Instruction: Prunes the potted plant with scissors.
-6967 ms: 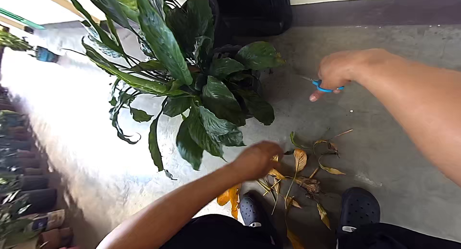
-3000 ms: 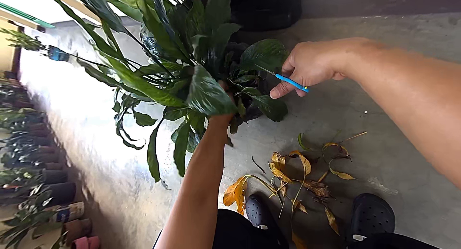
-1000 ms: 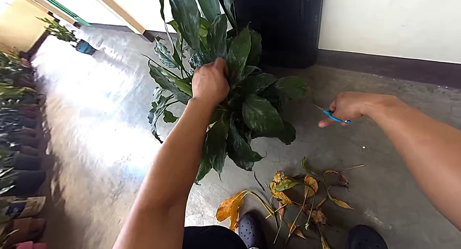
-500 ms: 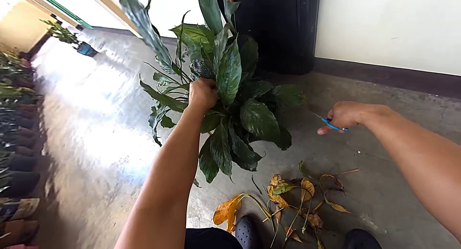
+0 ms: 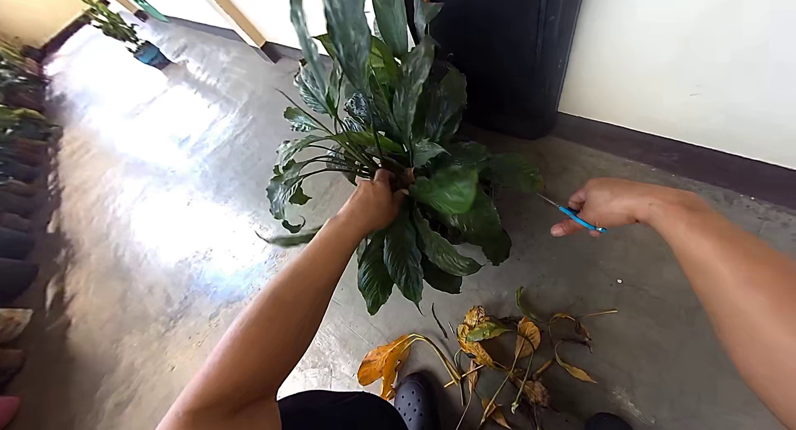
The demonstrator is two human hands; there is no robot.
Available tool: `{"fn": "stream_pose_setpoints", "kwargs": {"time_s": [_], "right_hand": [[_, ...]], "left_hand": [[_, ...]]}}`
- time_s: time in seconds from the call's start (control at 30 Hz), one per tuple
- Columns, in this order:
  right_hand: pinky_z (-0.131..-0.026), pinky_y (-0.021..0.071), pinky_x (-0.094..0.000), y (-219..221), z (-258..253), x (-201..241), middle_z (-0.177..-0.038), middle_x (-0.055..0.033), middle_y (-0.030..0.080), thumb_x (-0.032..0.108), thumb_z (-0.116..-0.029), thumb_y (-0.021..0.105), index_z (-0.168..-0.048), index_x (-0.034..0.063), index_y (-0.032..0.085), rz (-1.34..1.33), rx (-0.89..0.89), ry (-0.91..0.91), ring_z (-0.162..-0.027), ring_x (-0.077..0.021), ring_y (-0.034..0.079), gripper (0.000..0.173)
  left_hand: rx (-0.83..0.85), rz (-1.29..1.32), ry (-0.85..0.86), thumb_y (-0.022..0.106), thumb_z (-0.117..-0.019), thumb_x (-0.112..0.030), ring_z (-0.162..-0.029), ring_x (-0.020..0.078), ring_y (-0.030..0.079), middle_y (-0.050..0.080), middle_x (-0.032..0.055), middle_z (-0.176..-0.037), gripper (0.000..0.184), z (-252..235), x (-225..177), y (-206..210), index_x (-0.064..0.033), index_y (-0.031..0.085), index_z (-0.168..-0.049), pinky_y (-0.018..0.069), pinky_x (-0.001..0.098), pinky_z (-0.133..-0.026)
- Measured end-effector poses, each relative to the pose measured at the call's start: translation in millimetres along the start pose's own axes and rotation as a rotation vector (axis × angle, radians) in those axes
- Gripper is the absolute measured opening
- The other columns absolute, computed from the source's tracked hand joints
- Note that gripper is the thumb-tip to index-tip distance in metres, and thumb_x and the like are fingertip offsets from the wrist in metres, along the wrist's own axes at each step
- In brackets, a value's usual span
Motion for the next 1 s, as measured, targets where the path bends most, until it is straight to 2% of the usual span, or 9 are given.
{"fn": "stream_pose_setpoints", "kwargs": {"time_s": [0.1,0.23,0.3,0.4,0.47,0.57,0.67,0.87,1.0], "right_hand": [[-0.062,0.0501,-0.0378,-29.3,26.9,25.0,-0.068,-0.0050,0.063,0.047,-0.0885,0.077,-0.090,0.0070,0.069,-0.105,-0.154,-0.077,-0.061,-0.0171,0.059,0.041],[-0.049,0.0486,-0.0262,-52.5,66.8,72.5,-0.068,0.0001,0.065,0.031,-0.0899,0.080,-0.096,0.0121,0.072,-0.329,-0.386,-0.375,-0.056,-0.0112,0.059,0.021],[-0.049,0.0522,-0.0223,-56.9,77.7,98.5,-0.070,0.0022,0.067,0.036,-0.0858,0.081,-0.097,0.0148,0.071,-0.391,-0.410,-0.538,-0.057,-0.0091,0.063,0.026],[-0.052,0.0549,-0.0171,-53.3,76.0,147.2,-0.071,0.0068,0.067,0.050,-0.0778,0.084,-0.097,0.0195,0.073,-0.501,-0.379,-0.711,-0.058,-0.0041,0.064,0.038],[-0.056,0.0568,-0.0181,-44.3,62.2,185.2,-0.075,0.0069,0.069,0.045,-0.0810,0.083,-0.102,0.0186,0.072,-0.533,-0.331,-0.775,-0.063,-0.0040,0.065,0.035],[-0.060,0.0559,-0.0202,-28.0,23.9,236.4,-0.082,0.0040,0.069,0.029,-0.0917,0.076,-0.114,0.0132,0.067,-0.506,-0.270,-0.720,-0.068,-0.0047,0.065,0.029],[-0.075,0.0537,-0.0264,-13.8,-21.6,267.3,-0.106,0.0003,0.072,0.031,-0.1023,0.063,-0.132,0.0136,0.057,-0.600,-0.170,-0.612,-0.092,-0.0097,0.067,0.035],[-0.087,0.0567,-0.0311,16.9,-81.9,282.9,-0.099,-0.0017,0.074,0.032,-0.1037,0.059,-0.125,0.0127,0.063,-0.854,-0.198,-0.608,-0.095,-0.0121,0.069,0.029],[-0.083,0.0571,-0.0336,25.3,-119.9,283.3,-0.090,-0.0029,0.074,0.027,-0.1029,0.057,-0.115,0.0089,0.067,-1.035,-0.280,-0.584,-0.090,-0.0140,0.070,0.024]], "left_hand": [[0.033,0.009,0.053,0.061,-0.1035,-0.040,-0.106,0.0522,0.066,0.066,0.0321,-0.114,0.068,27.1,-2.3,14.6,-0.0012,0.036,-0.153,0.0499,0.0717,-0.091],[0.059,-0.063,0.144,0.070,-0.0964,-0.031,-0.124,0.0481,0.058,0.053,0.0291,-0.144,0.087,47.8,-11.0,28.7,-0.0048,0.021,-0.163,0.0350,0.0749,-0.107],[0.085,-0.031,0.172,0.076,-0.0881,-0.020,-0.125,0.0503,0.056,0.047,0.0327,-0.147,0.098,49.6,-16.9,31.2,-0.0053,0.016,-0.164,0.0341,0.0748,-0.107],[0.179,0.113,0.243,0.072,-0.0943,-0.033,-0.136,0.0542,0.045,0.025,0.0382,-0.159,0.101,53.5,-24.3,33.1,-0.0088,0.005,-0.166,0.0348,0.0731,-0.109],[0.261,0.222,0.289,0.070,-0.0965,-0.039,-0.143,0.0583,0.034,0.010,0.0398,-0.163,0.101,58.1,-28.1,32.3,-0.0126,0.003,-0.167,0.0277,0.0774,-0.110],[0.310,0.333,0.333,0.069,-0.0971,-0.045,-0.151,0.0575,0.018,0.002,0.0377,-0.166,0.100,62.3,-29.9,32.4,-0.0163,0.003,-0.167,0.0168,0.0805,-0.112],[0.350,0.338,0.375,0.068,-0.0968,-0.050,-0.153,0.0580,0.003,-0.007,0.0380,-0.166,0.105,64.4,-24.6,33.4,-0.0194,-0.003,-0.167,0.0017,0.0824,-0.113],[0.393,0.293,0.504,0.063,-0.0976,-0.056,-0.154,0.0573,0.002,-0.001,0.0389,-0.165,0.102,64.8,-2.2,27.5,-0.0161,0.001,-0.167,0.0010,0.0813,-0.114],[0.385,0.052,0.558,0.061,-0.0969,-0.060,-0.153,0.0579,0.006,0.010,0.0363,-0.166,0.097,70.1,17.6,14.5,-0.0180,0.010,-0.168,-0.0057,0.0821,-0.113]]}}
Point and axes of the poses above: each hand's wrist, its own z-axis away from the middle knuckle, its own y-axis out of the palm, x = y × z, the point moved 2 cm from there along -z, towards the middle knuckle
